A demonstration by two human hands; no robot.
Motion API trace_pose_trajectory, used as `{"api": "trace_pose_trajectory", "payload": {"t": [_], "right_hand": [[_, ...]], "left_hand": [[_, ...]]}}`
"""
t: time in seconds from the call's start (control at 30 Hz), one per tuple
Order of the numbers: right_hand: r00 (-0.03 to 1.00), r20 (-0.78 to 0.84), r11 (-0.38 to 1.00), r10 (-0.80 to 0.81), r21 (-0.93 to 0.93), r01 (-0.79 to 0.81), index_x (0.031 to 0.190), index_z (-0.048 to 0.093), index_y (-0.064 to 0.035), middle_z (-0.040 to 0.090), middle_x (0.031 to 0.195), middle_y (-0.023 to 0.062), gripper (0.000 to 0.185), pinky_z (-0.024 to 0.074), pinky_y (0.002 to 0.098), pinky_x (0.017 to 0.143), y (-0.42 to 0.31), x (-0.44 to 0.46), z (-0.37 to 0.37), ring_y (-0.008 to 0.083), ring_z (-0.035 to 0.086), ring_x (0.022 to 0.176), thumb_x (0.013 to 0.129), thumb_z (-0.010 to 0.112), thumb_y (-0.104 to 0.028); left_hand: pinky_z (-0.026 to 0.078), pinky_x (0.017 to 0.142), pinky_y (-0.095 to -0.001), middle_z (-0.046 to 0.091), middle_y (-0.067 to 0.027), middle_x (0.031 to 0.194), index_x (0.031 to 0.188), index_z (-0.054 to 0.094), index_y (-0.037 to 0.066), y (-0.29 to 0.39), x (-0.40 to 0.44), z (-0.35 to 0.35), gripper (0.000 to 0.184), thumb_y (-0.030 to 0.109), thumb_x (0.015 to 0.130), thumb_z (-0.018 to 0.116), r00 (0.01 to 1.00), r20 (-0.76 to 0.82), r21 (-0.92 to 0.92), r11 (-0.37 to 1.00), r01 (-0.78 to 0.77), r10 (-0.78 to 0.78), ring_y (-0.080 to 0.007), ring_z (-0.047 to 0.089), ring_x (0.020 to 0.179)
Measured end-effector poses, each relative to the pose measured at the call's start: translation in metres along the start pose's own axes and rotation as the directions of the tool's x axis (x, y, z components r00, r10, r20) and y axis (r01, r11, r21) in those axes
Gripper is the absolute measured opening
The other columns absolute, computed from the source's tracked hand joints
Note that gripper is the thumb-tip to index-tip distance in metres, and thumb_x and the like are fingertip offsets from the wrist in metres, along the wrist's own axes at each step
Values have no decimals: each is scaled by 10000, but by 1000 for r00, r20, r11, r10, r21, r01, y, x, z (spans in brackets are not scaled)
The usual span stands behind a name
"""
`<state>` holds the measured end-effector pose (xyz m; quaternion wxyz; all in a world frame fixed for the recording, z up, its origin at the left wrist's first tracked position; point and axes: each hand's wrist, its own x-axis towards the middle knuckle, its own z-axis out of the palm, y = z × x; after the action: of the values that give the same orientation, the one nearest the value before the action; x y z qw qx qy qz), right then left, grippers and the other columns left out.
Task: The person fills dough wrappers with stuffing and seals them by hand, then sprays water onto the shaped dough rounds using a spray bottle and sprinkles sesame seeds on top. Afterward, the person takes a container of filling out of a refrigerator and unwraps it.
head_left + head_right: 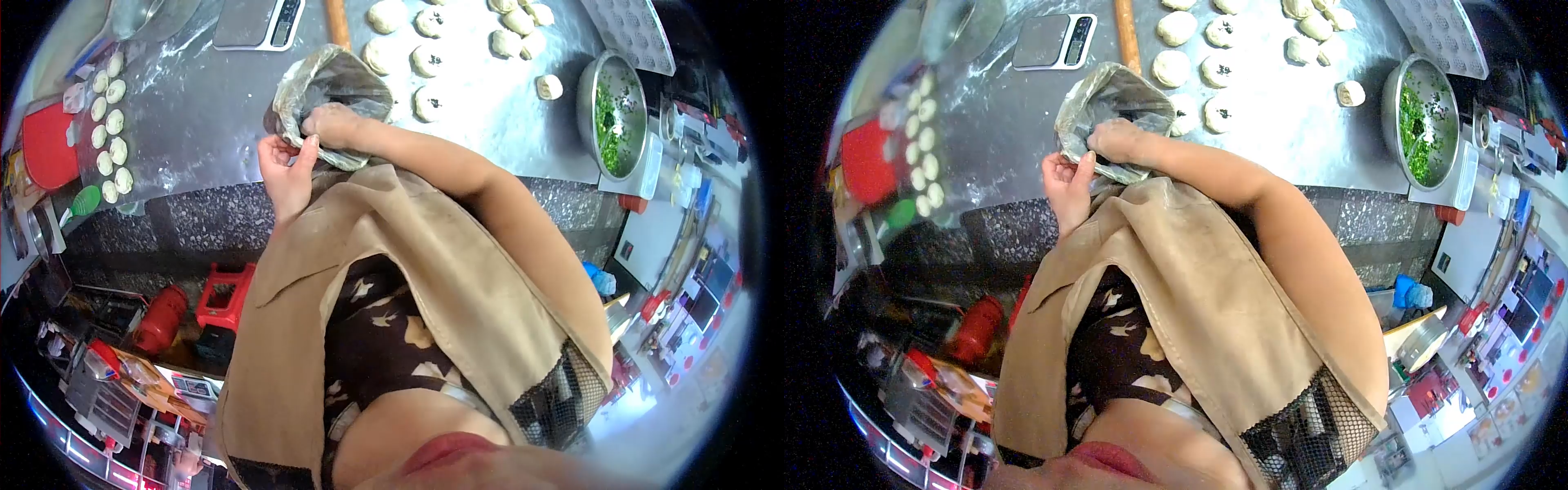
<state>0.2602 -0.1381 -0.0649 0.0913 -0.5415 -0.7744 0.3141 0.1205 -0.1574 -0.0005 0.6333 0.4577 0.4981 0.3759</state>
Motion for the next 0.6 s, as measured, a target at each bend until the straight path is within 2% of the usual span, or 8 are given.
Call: {"api": "trace_pose_trajectory", "payload": {"t": [0.13, 0.23, 0.27, 0.3, 0.33, 0.37, 0.4, 0.6], "right_hand": [[999, 29, 997, 42, 63, -44, 805, 636, -51, 626, 790, 165, 145, 480, 438, 688, -3, -5, -12, 342, 611, 764, 733, 571, -159], [934, -357, 974, 23, 218, 60, 795, 628, -36, 617, 785, 145, 125, 482, 399, 662, 11, -27, -45, 331, 584, 693, 704, 631, -122], [845, -529, 957, 77, 276, 85, 817, 642, -39, 624, 794, 134, 117, 495, 360, 652, 20, -36, -54, 292, 606, 706, 733, 625, -118], [811, -523, 915, 263, 403, -37, 852, 657, -45, 640, 808, 126, 124, 503, 320, 651, 32, -46, -67, 248, 629, 712, 756, 629, -117], [720, -600, 929, 349, 322, -182, 865, 665, -48, 651, 815, 123, 125, 505, 300, 646, 49, -52, -74, 221, 641, 701, 763, 635, -115], [663, -610, 896, 433, 371, -244, 820, 661, -53, 634, 800, 149, 134, 499, 377, 647, 64, -55, -77, 325, 616, 734, 753, 616, -160], [651, -607, 890, 455, 325, -320, 821, 661, -53, 633, 820, 148, 141, 496, 389, 665, 84, -54, -71, 326, 614, 752, 758, 604, -165], [745, -569, 912, 347, 18, -411, 820, 669, -60, 624, 841, 148, 166, 483, 413, 702, 131, -37, -38, 325, 604, 766, 767, 590, -195]], "left_hand": [[446, 676, -228, 525, -56, 878, 974, 419, 1, -4, 4, -2, 330, 48, 783, 685, 1000, -25, 29, 999, 18, -17, -96, 509, 758], [449, 667, -225, 535, -57, 865, 975, 422, -1, -4, 8, -7, 328, 50, 785, 684, 998, -58, 42, 999, 20, -18, -96, 515, 744], [451, 666, -224, 539, -59, 859, 978, 424, -2, -4, 10, -9, 327, 51, 786, 683, 997, -78, 31, 999, 15, -13, -96, 520, 739], [457, 660, -228, 543, -65, 857, 984, 425, -4, -1, 12, -10, 325, 56, 791, 679, 996, -88, 20, 1000, 9, -7, -101, 531, 755], [457, 660, -228, 543, -65, 857, 984, 425, -4, 0, 13, -11, 325, 56, 791, 679, 996, -94, 20, 1000, 14, -12, -101, 531, 755], [463, 653, -232, 544, -69, 864, 984, 425, -5, 1, 14, -14, 322, 58, 793, 677, 994, -103, 29, 999, 32, -29, -104, 535, 761], [470, 645, -235, 545, -73, 871, 984, 424, -7, 2, 16, -15, 320, 59, 795, 674, 993, -110, 38, 998, 49, -44, -107, 540, 767], [484, 627, -243, 547, -68, 862, 986, 424, -4, 8, 22, -13, 316, 49, 793, 669, 995, -93, 24, 999, 32, -30, -110, 542, 756]]}}
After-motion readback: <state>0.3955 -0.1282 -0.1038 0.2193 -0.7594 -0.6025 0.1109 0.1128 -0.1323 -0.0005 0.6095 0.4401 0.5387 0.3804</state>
